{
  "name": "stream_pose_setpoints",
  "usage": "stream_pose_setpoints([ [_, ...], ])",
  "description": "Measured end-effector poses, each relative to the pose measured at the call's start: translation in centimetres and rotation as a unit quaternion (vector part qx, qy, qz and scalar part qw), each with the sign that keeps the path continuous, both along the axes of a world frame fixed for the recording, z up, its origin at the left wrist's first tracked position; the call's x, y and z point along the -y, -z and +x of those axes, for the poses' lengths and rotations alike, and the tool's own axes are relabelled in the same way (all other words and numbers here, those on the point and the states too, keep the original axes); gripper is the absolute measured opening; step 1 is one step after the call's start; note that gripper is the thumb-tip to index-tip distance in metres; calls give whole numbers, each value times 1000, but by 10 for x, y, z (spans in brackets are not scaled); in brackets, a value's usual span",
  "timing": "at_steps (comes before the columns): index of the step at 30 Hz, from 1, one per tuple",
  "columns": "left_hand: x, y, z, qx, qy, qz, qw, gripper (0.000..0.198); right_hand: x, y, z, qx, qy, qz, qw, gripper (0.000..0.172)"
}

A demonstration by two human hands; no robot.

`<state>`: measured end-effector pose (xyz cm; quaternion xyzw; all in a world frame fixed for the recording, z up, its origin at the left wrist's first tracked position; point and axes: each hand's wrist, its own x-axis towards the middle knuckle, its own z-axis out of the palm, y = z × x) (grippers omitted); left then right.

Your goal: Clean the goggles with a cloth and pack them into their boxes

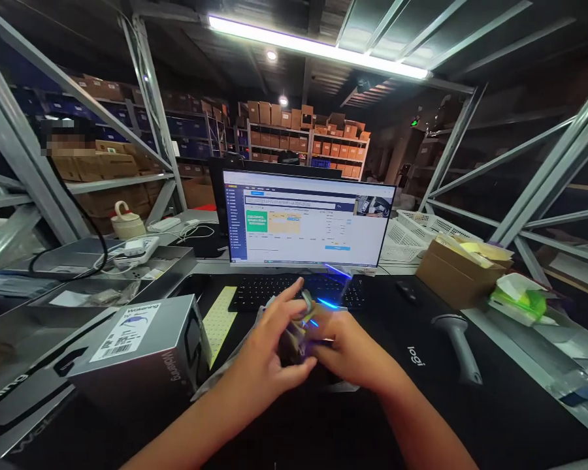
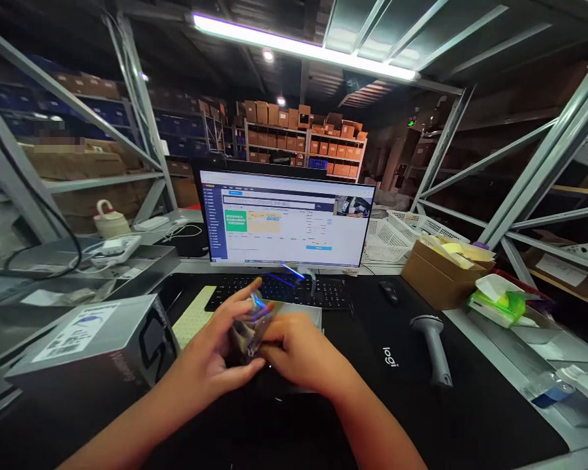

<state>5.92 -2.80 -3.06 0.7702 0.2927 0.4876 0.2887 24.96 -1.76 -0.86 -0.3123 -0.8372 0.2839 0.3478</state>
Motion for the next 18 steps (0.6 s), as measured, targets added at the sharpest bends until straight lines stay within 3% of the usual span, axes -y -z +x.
stream_pose_setpoints([
  [3, -6, -4, -4, 136, 41, -106, 984, 61, -6, -7, 13, -53, 76, -26, 995, 20],
  [6, -10, -10, -8, 223, 53, -149, 962, 60, -18, -9, 27, -125, 107, 7, 986, 31],
  [8, -12, -13, -8, 240, 46, -158, 957, 61, -29, -5, 36, -133, 166, 29, 977, 40],
  [12, -12, -12, -7, 236, 35, -170, 956, 61, -48, 3, 55, -55, 305, 62, 949, 54],
  [18, -9, -12, -5, 242, 48, -178, 953, 61, -54, 2, 75, 9, 266, 40, 963, 55],
])
